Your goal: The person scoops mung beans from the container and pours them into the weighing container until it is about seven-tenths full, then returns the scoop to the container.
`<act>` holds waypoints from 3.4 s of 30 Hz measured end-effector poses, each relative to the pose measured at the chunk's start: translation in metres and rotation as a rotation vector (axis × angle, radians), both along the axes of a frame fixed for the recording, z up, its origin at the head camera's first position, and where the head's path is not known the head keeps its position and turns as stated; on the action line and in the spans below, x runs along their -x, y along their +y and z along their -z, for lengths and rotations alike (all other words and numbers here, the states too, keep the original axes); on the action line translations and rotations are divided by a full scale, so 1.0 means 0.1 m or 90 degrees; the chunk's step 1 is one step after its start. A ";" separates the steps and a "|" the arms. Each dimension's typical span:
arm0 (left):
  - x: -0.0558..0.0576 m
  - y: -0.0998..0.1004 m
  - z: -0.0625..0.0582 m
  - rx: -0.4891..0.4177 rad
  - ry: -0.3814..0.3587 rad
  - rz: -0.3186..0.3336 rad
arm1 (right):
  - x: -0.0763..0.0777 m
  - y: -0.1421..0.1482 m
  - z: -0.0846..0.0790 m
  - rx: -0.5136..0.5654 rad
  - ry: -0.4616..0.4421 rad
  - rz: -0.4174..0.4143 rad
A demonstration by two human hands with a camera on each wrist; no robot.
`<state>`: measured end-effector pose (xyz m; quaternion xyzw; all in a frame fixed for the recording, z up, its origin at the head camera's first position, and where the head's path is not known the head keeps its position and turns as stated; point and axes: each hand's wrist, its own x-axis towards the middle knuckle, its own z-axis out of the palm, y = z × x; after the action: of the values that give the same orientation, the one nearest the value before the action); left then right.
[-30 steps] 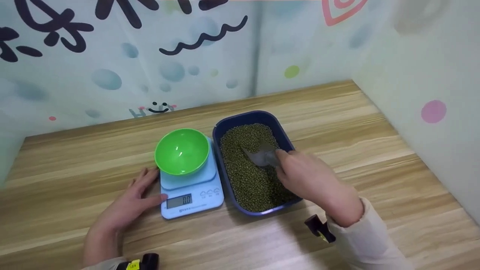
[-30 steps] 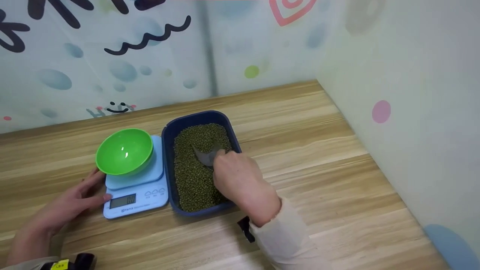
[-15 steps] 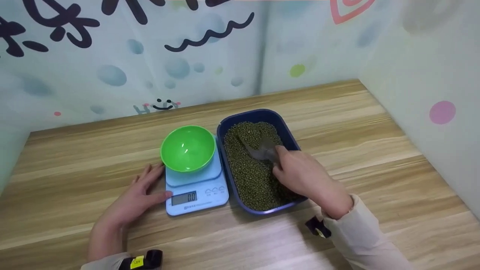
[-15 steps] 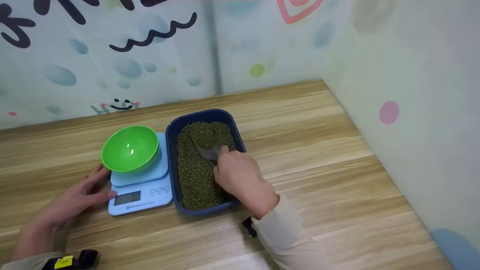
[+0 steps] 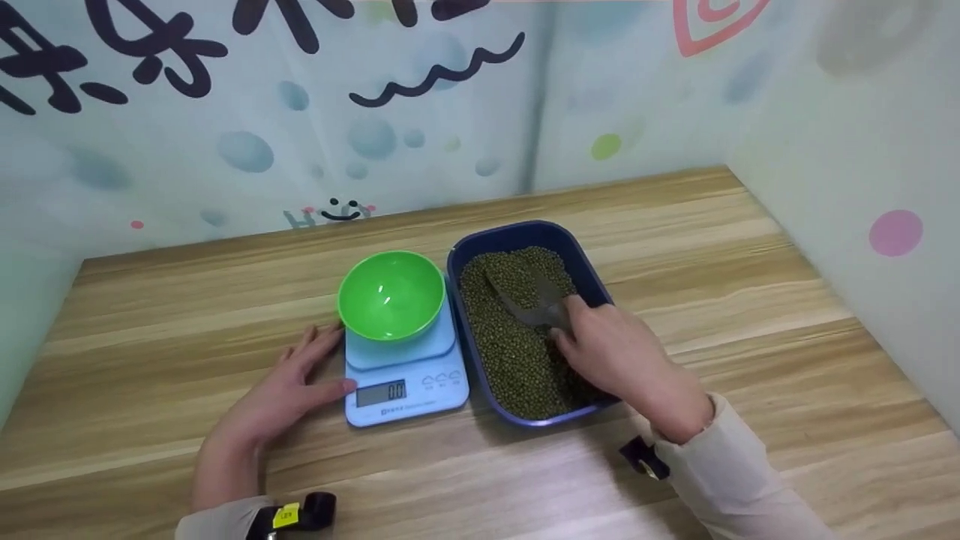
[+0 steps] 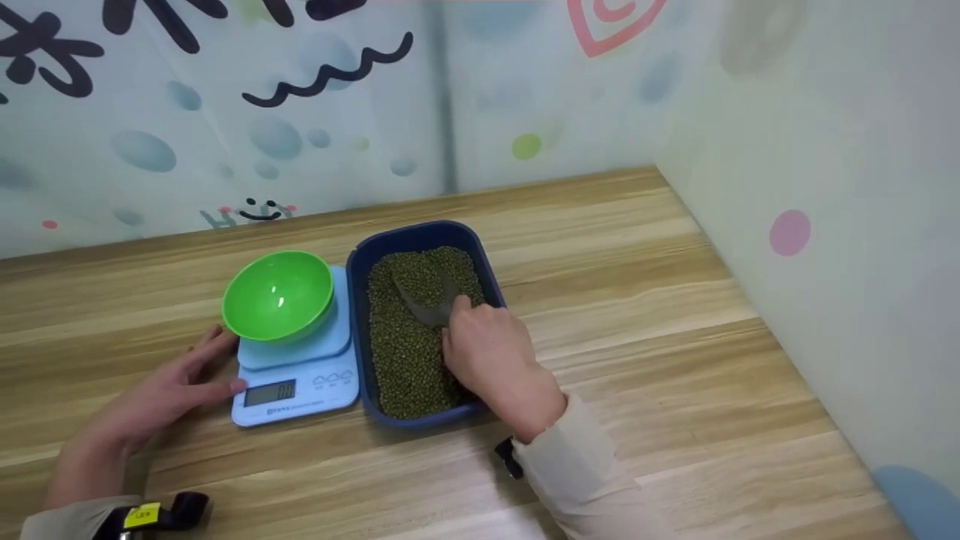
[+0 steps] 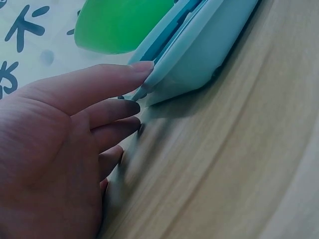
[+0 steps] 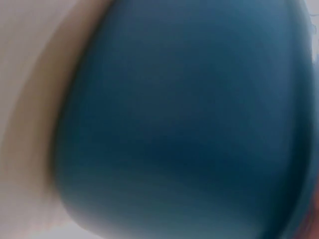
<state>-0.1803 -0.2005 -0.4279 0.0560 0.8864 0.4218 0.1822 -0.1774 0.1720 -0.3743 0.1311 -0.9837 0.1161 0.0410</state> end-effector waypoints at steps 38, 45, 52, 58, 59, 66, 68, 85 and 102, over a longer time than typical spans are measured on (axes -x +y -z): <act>0.00 -0.02 -0.03 0.004 -0.005 0.000 | -0.29 0.15 -0.60 0.025 -0.007 0.019; -0.01 -0.03 -0.03 0.007 -0.010 0.001 | -0.35 0.14 -0.64 0.038 0.003 0.009; -0.03 -0.01 0.04 -0.012 -0.008 0.005 | -0.38 0.17 -0.65 0.045 0.003 0.009; -0.02 -0.03 0.03 0.000 -0.006 0.000 | -0.37 0.17 -0.71 0.055 0.029 0.010; -0.02 -0.03 0.03 -0.001 -0.004 -0.001 | -0.37 0.17 -0.72 0.056 0.035 0.011; 0.01 -0.01 0.03 0.004 0.003 0.000 | -0.35 0.19 -0.73 0.067 0.065 0.012; 0.02 -0.01 0.02 0.008 0.001 -0.003 | -0.33 0.19 -0.73 0.072 0.071 0.008; 0.02 -0.04 0.03 -0.003 0.012 -0.016 | -0.21 -0.03 -0.67 0.143 -0.009 -0.011; -0.01 0.04 0.07 -0.006 0.002 -0.019 | -0.18 -0.60 -0.93 0.153 -0.005 -0.104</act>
<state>-0.1790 -0.1964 -0.4349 0.0441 0.8853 0.4289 0.1744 -0.1589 0.1117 -0.2812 0.2042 -0.9491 0.2362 0.0426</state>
